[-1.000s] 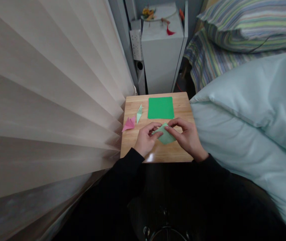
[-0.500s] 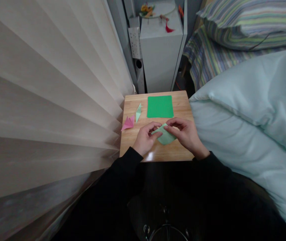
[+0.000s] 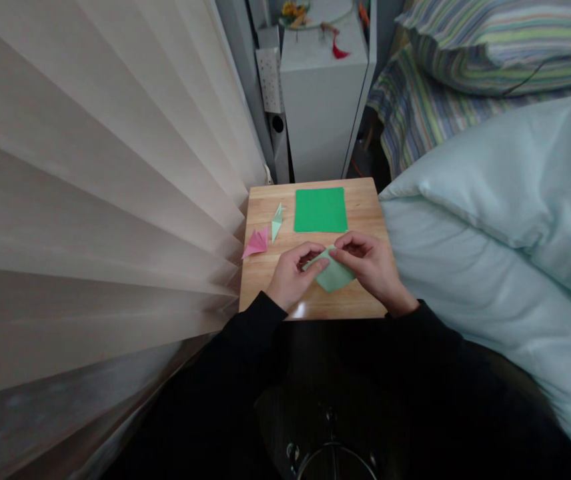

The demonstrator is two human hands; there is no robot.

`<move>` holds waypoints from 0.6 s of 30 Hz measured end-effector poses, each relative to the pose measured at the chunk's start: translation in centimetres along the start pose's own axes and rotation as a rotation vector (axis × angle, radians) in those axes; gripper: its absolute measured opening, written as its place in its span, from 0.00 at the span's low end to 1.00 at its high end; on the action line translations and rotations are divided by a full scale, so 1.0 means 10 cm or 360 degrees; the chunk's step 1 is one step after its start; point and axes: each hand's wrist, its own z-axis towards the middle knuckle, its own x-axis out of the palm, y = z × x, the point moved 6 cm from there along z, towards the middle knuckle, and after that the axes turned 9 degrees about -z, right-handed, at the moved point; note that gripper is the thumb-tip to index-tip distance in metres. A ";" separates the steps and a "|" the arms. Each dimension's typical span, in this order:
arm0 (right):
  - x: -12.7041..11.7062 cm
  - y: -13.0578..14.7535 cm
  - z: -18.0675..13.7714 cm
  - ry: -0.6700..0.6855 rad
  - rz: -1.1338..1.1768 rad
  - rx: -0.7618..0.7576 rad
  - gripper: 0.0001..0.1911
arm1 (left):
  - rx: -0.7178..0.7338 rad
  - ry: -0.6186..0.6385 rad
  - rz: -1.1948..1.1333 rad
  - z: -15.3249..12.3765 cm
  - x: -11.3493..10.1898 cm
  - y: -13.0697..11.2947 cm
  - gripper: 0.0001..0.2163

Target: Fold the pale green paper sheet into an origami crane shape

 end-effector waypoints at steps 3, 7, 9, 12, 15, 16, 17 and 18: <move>0.03 -0.01 0.00 0.0013 -0.0015 -0.0010 0.10 | 0.0016 -0.0106 0.0004 -0.01 0.00 -0.01 0.13; 0.06 -0.02 -0.01 0.0031 -0.0001 0.0004 0.10 | -0.0005 -0.0138 -0.0016 -0.03 0.01 0.01 0.12; 0.06 -0.01 -0.02 0.0043 0.0000 0.0005 0.11 | -0.0017 -0.0118 -0.0037 -0.03 0.00 0.02 0.11; 0.07 0.01 -0.02 0.0049 -0.0009 -0.0014 0.11 | -0.0032 -0.0093 -0.0058 -0.03 0.00 0.02 0.10; 0.06 0.02 -0.02 0.0039 -0.0033 -0.0023 0.11 | -0.0052 -0.0073 -0.0051 -0.03 0.00 0.01 0.09; 0.05 0.02 -0.02 0.0032 -0.0044 -0.0027 0.11 | -0.0059 -0.0064 -0.0046 -0.03 0.01 0.00 0.09; 0.05 0.02 -0.02 0.0025 -0.0054 -0.0034 0.11 | -0.0064 -0.0057 -0.0042 -0.03 0.01 0.00 0.08; 0.05 0.02 -0.02 0.0018 -0.0062 -0.0043 0.12 | -0.0067 -0.0053 -0.0036 -0.03 0.02 -0.01 0.08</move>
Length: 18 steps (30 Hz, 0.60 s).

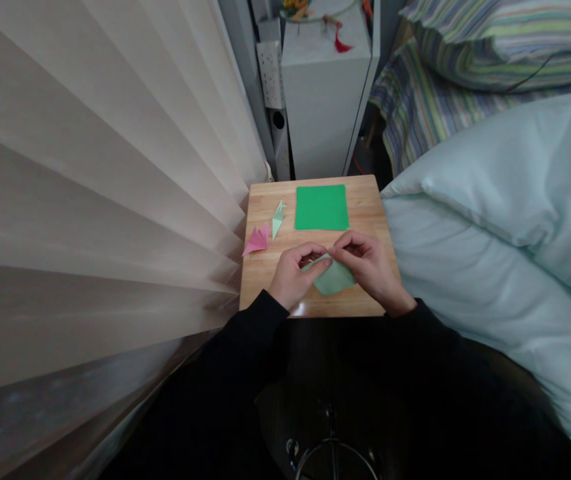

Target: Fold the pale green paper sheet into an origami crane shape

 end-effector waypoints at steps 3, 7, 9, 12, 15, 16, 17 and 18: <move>0.00 0.00 0.00 -0.0014 0.0003 -0.0020 0.13 | 0.0008 -0.0007 0.0016 0.00 0.00 -0.01 0.06; 0.02 0.00 0.00 0.0023 0.0030 0.0013 0.14 | 0.0030 -0.0054 -0.0030 0.01 -0.02 0.00 0.07; 0.05 0.00 0.00 0.0078 0.0058 0.0040 0.15 | 0.0029 -0.0082 -0.0081 0.02 -0.04 0.01 0.08; 0.06 0.00 -0.01 0.0105 0.0073 0.0050 0.14 | 0.0026 -0.0105 -0.0130 0.03 -0.06 0.02 0.09; 0.06 -0.01 -0.02 0.0081 0.0057 0.0031 0.13 | 0.0052 -0.0117 -0.0106 0.02 -0.06 0.00 0.08; 0.05 -0.01 -0.02 0.0075 0.0050 0.0025 0.13 | 0.0072 -0.0127 -0.0090 0.02 -0.06 -0.01 0.08; 0.05 -0.02 -0.02 0.0066 0.0044 0.0020 0.13 | 0.0096 -0.0138 -0.0076 0.02 -0.07 -0.02 0.07; 0.04 -0.03 -0.02 0.0058 0.0039 0.0015 0.13 | 0.0120 -0.0148 -0.0066 0.02 -0.07 -0.03 0.07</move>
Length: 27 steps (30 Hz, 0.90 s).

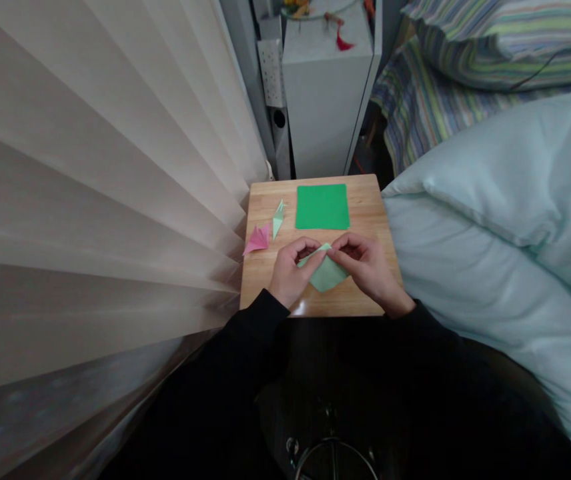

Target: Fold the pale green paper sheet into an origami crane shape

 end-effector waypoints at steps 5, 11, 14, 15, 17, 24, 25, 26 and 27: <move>-0.03 0.03 0.00 -0.0037 0.0000 -0.0052 0.13 | 0.0046 -0.0059 -0.0020 0.03 -0.04 0.03 0.07; -0.02 0.07 0.01 -0.0023 0.0069 -0.0098 0.12 | -0.0011 -0.0139 -0.0219 0.06 -0.10 0.09 0.10; -0.01 0.07 0.00 0.0010 0.0055 -0.0140 0.09 | -0.0071 -0.0090 -0.0268 0.06 -0.08 0.10 0.12; -0.01 0.07 0.00 0.0012 0.0049 -0.0160 0.09 | -0.0086 -0.0065 -0.0277 0.05 -0.07 0.10 0.13; -0.01 0.09 -0.01 0.0016 0.0026 -0.0190 0.08 | -0.0095 -0.0023 -0.0294 0.05 -0.04 0.09 0.14; 0.01 0.20 -0.04 0.0037 -0.0136 -0.0254 0.09 | -0.0094 -0.0045 -0.0392 0.03 -0.03 0.09 0.16; 0.02 0.22 -0.05 0.0039 -0.0152 -0.0265 0.09 | -0.0114 -0.0054 -0.0412 0.02 -0.03 0.11 0.16; 0.02 0.23 -0.05 0.0040 -0.0166 -0.0273 0.10 | -0.0135 -0.0064 -0.0432 0.02 -0.03 0.12 0.16; 0.02 0.23 -0.05 0.0043 -0.0178 -0.0279 0.10 | -0.0157 -0.0072 -0.0451 0.01 -0.03 0.14 0.16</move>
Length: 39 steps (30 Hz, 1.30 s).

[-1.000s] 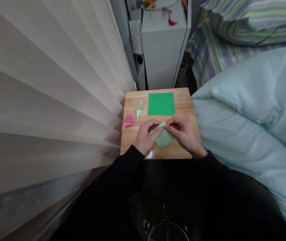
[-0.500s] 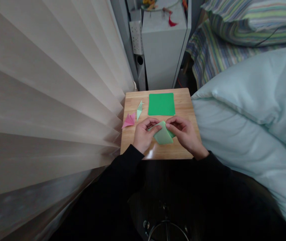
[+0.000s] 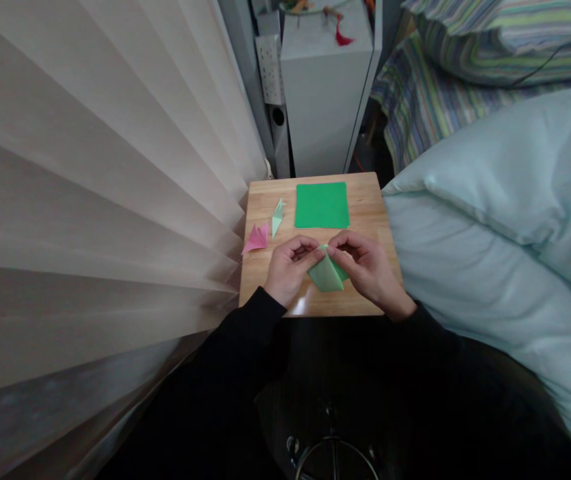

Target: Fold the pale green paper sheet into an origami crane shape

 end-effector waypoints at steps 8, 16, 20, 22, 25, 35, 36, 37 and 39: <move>0.01 0.02 0.00 0.0018 -0.0056 -0.0004 0.12 | -0.0088 -0.0058 -0.0088 -0.01 -0.01 0.05 0.17; -0.01 0.02 0.00 0.0076 -0.0096 0.0019 0.14 | -0.0179 -0.0083 -0.0184 -0.02 -0.02 0.07 0.19; -0.01 0.04 0.01 0.0046 -0.0160 -0.0012 0.15 | -0.0169 -0.0084 -0.0166 -0.02 -0.02 0.08 0.19; -0.01 0.05 0.01 0.0045 -0.0184 -0.0038 0.14 | -0.0150 -0.0085 -0.0148 -0.01 -0.03 0.08 0.18; -0.01 0.06 0.00 0.0055 -0.0202 -0.0066 0.13 | -0.0118 -0.0083 -0.0131 -0.01 -0.03 0.07 0.16; 0.00 0.07 0.00 0.0069 -0.0234 -0.0065 0.11 | -0.0125 -0.0118 -0.0125 -0.02 -0.03 0.05 0.17; 0.00 0.06 0.00 0.0070 -0.0239 -0.0066 0.10 | -0.0130 -0.0124 -0.0130 -0.01 -0.03 0.05 0.18; 0.00 0.06 0.00 0.0070 -0.0239 -0.0070 0.10 | -0.0134 -0.0128 -0.0134 -0.01 -0.03 0.05 0.18; 0.00 0.06 0.00 0.0072 -0.0234 -0.0081 0.09 | -0.0139 -0.0135 -0.0133 -0.01 -0.03 0.05 0.18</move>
